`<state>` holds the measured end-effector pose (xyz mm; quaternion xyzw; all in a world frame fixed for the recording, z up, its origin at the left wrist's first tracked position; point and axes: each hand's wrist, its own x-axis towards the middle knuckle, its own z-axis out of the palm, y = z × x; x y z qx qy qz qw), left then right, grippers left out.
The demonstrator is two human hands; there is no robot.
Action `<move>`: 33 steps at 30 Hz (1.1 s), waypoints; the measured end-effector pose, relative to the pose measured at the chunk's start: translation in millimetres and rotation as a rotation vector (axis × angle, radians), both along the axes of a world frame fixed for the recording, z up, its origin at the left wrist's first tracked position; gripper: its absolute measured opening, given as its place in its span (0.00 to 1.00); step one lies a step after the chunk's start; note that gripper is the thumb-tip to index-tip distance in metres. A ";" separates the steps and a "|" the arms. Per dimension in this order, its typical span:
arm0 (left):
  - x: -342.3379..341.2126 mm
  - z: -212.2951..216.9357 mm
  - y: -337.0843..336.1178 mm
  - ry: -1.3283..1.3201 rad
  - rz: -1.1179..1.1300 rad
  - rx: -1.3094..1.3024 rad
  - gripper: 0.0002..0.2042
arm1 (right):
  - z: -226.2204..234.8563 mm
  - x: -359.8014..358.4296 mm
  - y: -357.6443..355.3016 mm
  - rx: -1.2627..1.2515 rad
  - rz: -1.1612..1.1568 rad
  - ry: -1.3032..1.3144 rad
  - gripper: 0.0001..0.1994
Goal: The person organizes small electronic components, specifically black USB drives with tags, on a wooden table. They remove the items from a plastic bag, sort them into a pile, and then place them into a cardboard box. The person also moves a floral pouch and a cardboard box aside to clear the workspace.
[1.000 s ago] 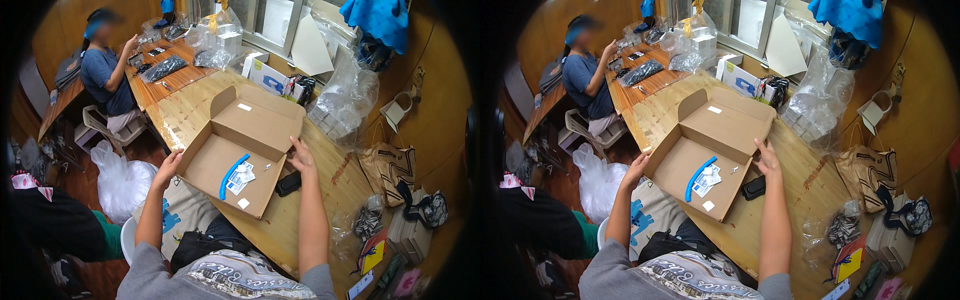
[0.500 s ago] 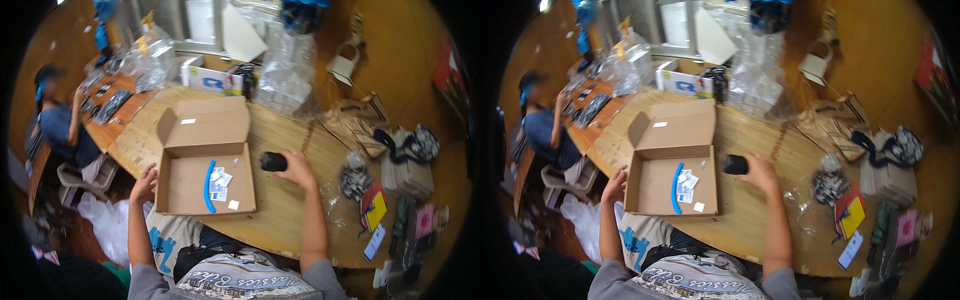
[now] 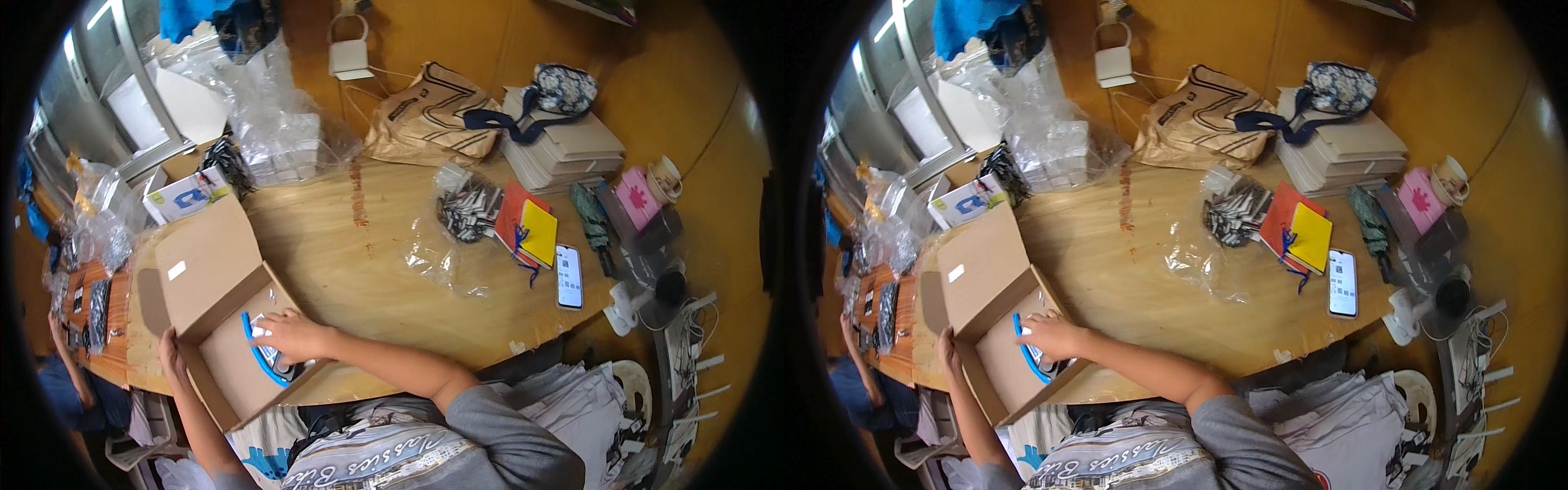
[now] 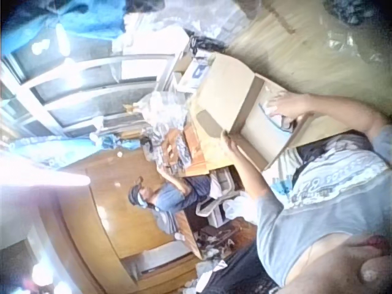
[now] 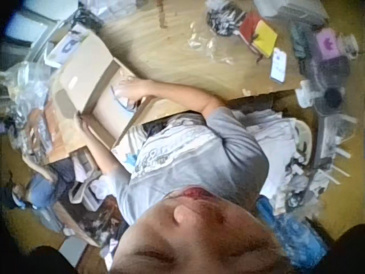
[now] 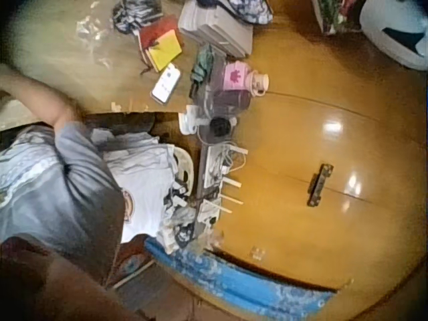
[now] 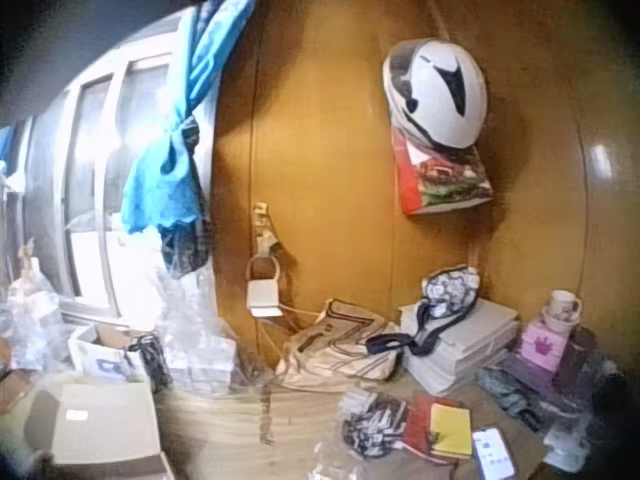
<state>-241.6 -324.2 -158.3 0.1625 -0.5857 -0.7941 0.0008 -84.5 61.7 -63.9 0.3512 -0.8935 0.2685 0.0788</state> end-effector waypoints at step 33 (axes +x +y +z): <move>217.7 139.7 88.5 0.122 -0.016 -1.110 0.15 | 89.6 -56.9 38.0 -0.642 0.021 -0.579 0.38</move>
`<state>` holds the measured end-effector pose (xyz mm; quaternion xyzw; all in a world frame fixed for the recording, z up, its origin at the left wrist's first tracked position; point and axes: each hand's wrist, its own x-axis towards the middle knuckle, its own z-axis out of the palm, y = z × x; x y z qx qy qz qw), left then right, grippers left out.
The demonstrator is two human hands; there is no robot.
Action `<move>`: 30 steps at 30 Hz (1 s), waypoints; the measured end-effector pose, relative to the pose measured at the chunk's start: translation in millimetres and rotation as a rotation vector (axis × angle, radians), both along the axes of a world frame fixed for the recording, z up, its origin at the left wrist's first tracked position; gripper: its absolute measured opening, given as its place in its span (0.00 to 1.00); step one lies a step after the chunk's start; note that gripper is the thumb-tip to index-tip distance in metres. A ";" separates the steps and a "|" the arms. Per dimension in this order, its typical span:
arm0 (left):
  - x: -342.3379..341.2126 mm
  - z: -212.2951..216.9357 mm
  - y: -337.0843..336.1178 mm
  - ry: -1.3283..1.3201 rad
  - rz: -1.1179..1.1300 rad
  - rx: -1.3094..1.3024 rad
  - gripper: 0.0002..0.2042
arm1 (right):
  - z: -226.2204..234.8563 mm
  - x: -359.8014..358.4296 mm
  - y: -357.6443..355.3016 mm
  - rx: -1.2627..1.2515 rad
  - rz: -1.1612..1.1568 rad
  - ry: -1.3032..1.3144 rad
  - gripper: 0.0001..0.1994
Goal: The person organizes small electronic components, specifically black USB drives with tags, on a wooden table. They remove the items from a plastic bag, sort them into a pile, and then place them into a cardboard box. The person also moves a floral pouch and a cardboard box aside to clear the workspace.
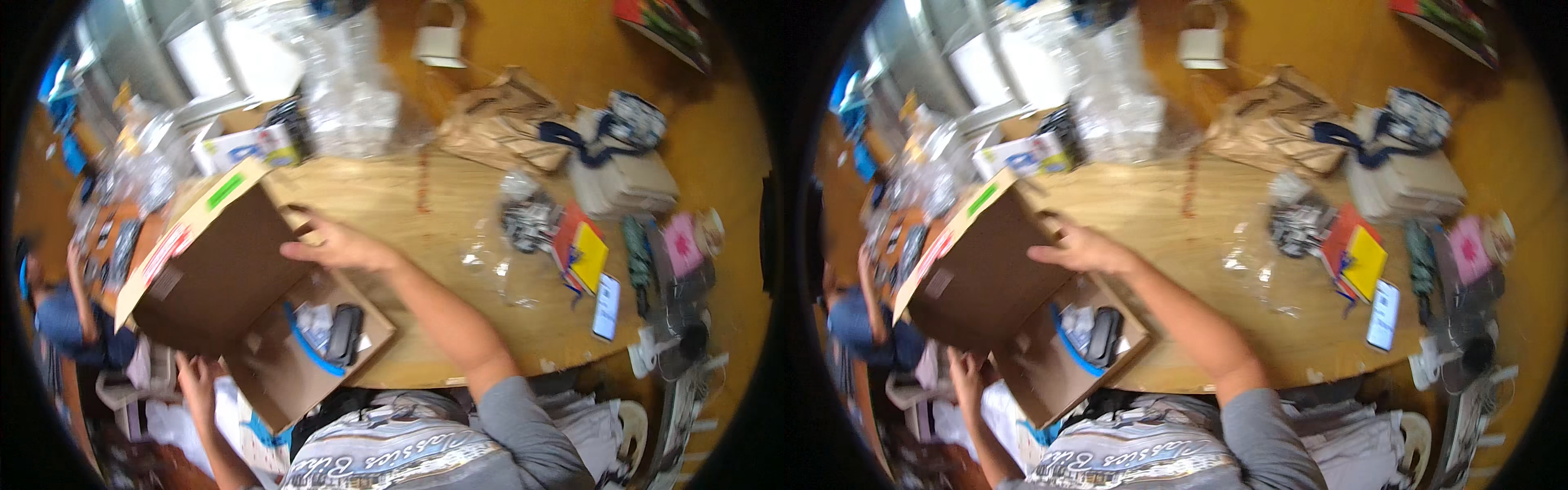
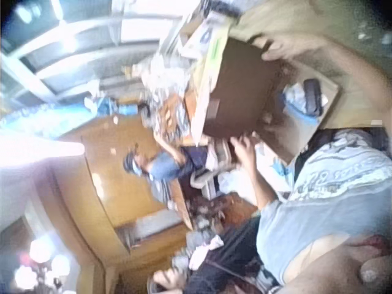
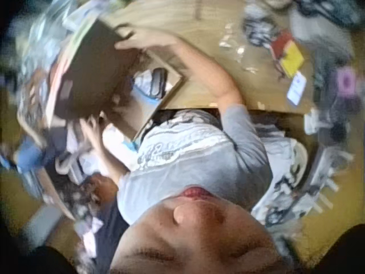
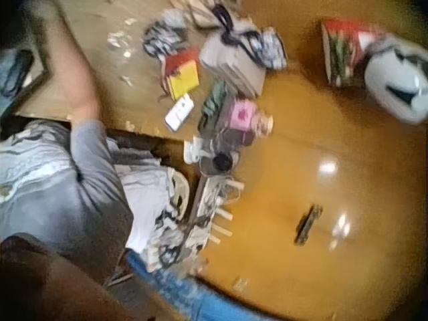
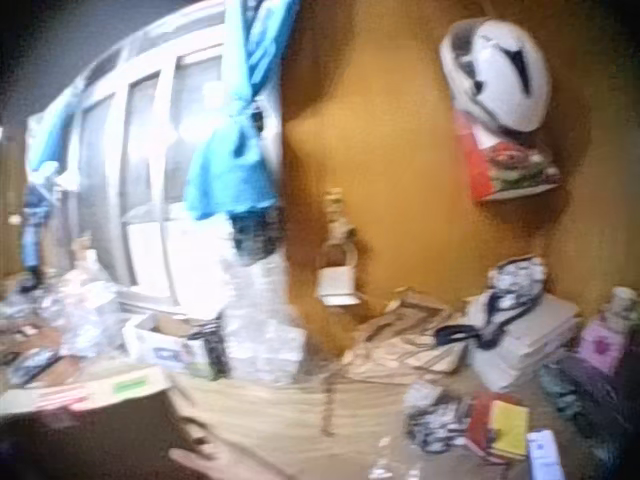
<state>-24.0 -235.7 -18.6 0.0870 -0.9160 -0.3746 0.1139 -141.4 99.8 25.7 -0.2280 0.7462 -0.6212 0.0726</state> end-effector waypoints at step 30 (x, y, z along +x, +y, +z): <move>60.0 -20.9 50.7 -0.082 -0.299 0.108 0.25 | -106.3 95.2 89.8 0.111 0.081 0.041 0.36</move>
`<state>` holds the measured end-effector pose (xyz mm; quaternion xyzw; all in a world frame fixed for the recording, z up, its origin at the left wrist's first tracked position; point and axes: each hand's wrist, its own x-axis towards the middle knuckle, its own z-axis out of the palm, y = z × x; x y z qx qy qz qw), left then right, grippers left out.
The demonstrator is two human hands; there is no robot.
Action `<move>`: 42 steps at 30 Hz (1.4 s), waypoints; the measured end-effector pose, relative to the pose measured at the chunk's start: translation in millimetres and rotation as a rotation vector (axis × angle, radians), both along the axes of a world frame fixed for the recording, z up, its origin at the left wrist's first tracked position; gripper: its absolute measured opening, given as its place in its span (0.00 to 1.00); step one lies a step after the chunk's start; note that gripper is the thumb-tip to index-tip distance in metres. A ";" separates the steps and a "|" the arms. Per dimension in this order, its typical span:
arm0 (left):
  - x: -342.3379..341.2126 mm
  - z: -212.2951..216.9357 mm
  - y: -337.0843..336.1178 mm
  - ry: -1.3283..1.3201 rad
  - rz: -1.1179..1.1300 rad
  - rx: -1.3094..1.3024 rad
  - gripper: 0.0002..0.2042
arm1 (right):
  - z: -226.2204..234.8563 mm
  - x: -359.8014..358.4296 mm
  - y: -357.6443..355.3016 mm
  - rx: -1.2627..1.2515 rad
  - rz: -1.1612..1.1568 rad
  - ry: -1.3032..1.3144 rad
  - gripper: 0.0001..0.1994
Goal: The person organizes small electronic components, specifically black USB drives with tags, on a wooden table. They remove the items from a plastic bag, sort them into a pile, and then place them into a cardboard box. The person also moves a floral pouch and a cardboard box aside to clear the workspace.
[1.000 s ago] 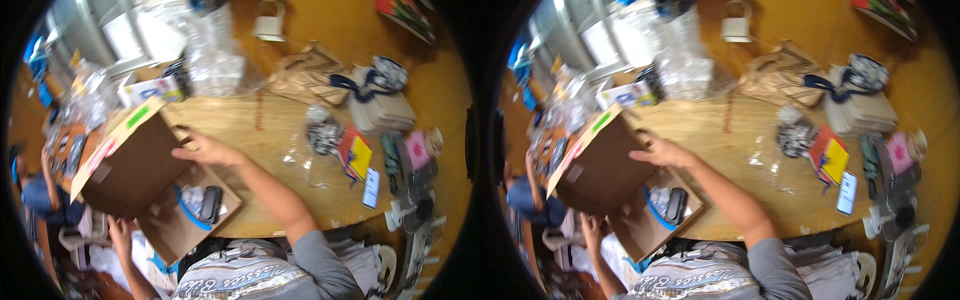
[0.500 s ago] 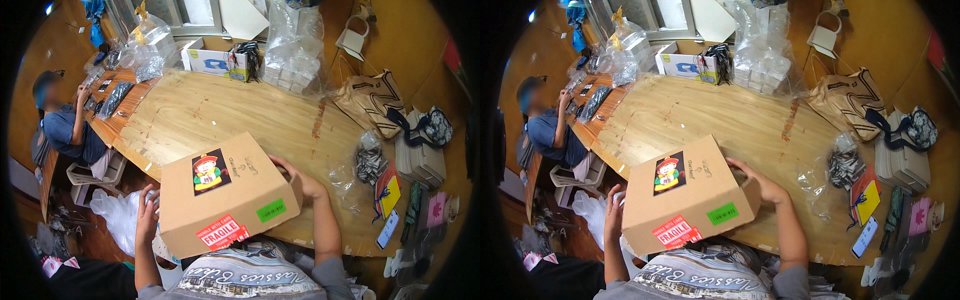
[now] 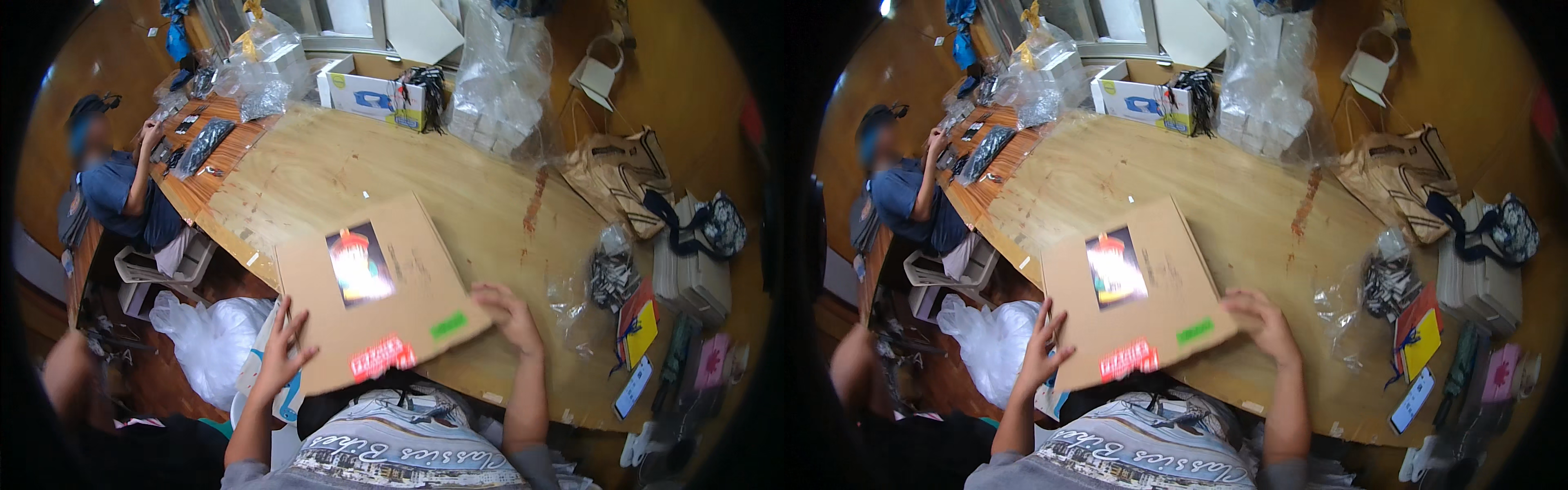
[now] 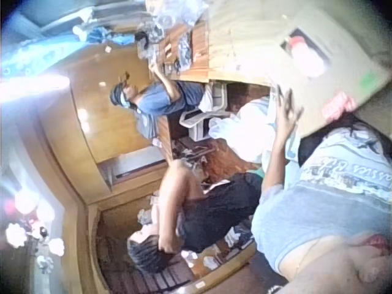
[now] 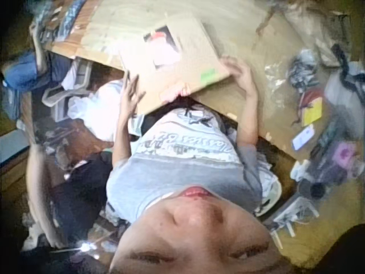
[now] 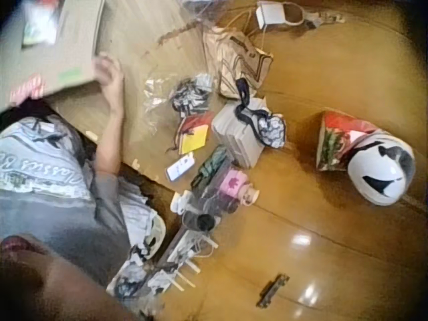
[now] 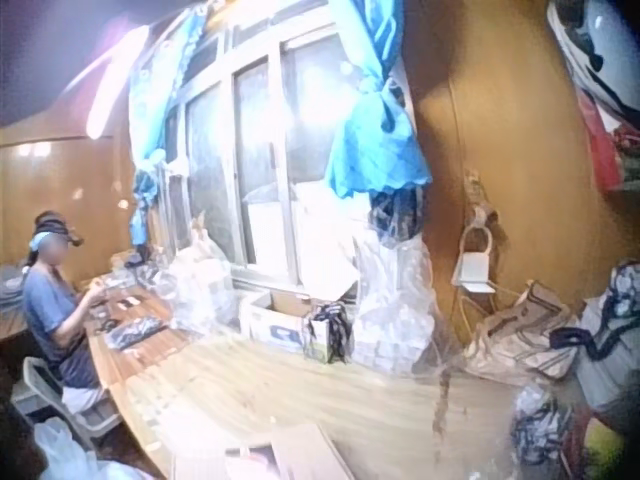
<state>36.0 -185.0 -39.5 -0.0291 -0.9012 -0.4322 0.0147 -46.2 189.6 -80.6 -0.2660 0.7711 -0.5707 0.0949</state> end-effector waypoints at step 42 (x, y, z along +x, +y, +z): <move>-285.3 25.4 99.0 -0.305 -0.518 -0.758 0.56 | -25.1 26.1 -120.5 -1.342 -0.825 -0.242 0.16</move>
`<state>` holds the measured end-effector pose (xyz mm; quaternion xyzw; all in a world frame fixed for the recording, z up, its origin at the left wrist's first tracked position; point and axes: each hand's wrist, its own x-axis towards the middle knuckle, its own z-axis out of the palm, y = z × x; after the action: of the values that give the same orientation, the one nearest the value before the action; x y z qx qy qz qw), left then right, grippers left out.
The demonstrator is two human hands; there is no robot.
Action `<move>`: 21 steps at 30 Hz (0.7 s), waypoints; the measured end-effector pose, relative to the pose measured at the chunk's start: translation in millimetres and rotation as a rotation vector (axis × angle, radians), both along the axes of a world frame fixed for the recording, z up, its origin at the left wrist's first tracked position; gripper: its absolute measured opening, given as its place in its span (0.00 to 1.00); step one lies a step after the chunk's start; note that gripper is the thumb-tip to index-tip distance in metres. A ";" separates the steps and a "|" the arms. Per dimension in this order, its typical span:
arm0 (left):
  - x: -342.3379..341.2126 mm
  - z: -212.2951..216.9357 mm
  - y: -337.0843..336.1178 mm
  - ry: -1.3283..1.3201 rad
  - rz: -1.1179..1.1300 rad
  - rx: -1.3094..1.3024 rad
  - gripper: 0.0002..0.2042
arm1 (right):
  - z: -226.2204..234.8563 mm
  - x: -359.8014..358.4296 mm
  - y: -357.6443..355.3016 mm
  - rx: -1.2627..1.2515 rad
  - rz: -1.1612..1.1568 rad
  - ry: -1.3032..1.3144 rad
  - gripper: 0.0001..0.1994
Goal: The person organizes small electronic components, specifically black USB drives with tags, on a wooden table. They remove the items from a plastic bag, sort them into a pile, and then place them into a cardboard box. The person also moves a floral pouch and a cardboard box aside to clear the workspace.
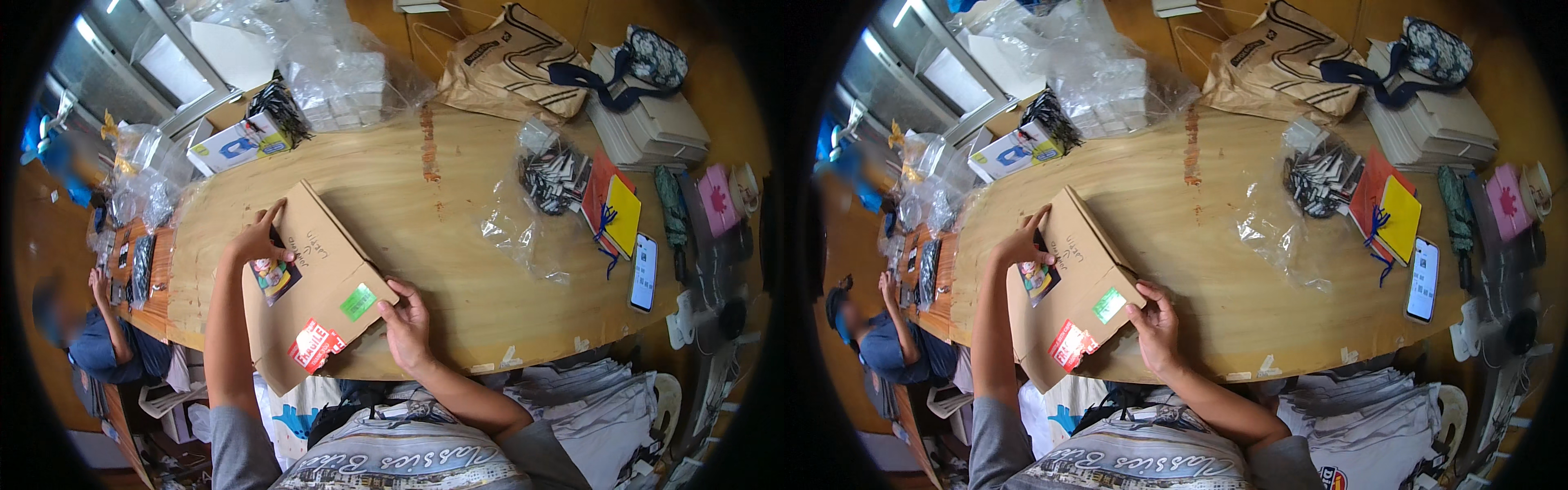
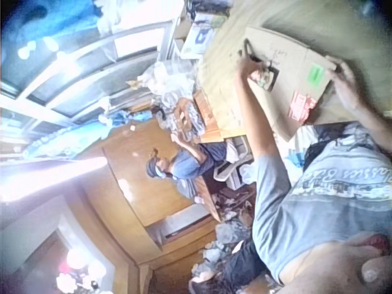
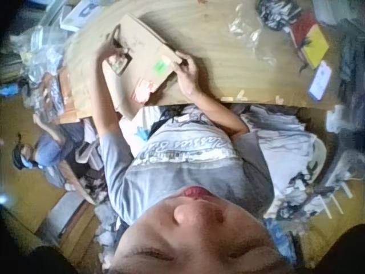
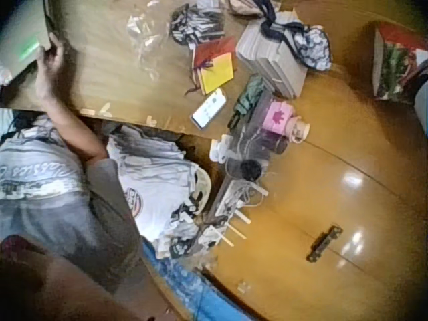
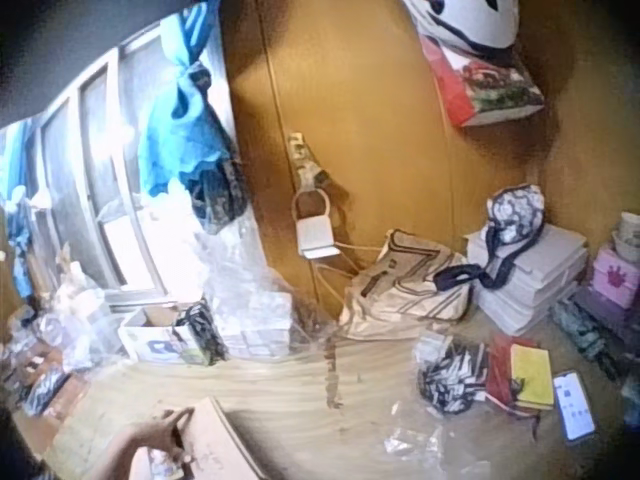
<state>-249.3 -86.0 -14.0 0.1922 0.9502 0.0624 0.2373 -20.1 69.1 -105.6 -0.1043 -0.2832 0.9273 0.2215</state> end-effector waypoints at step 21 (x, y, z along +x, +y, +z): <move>1.8 -8.2 -6.9 0.016 -0.069 0.176 0.55 | -8.4 -15.8 43.5 0.829 0.436 -0.230 0.19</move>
<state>-247.5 -92.9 -22.3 0.2456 0.9357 0.1359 0.2139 -35.9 112.6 -114.1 -0.0472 -0.6670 0.7434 0.0121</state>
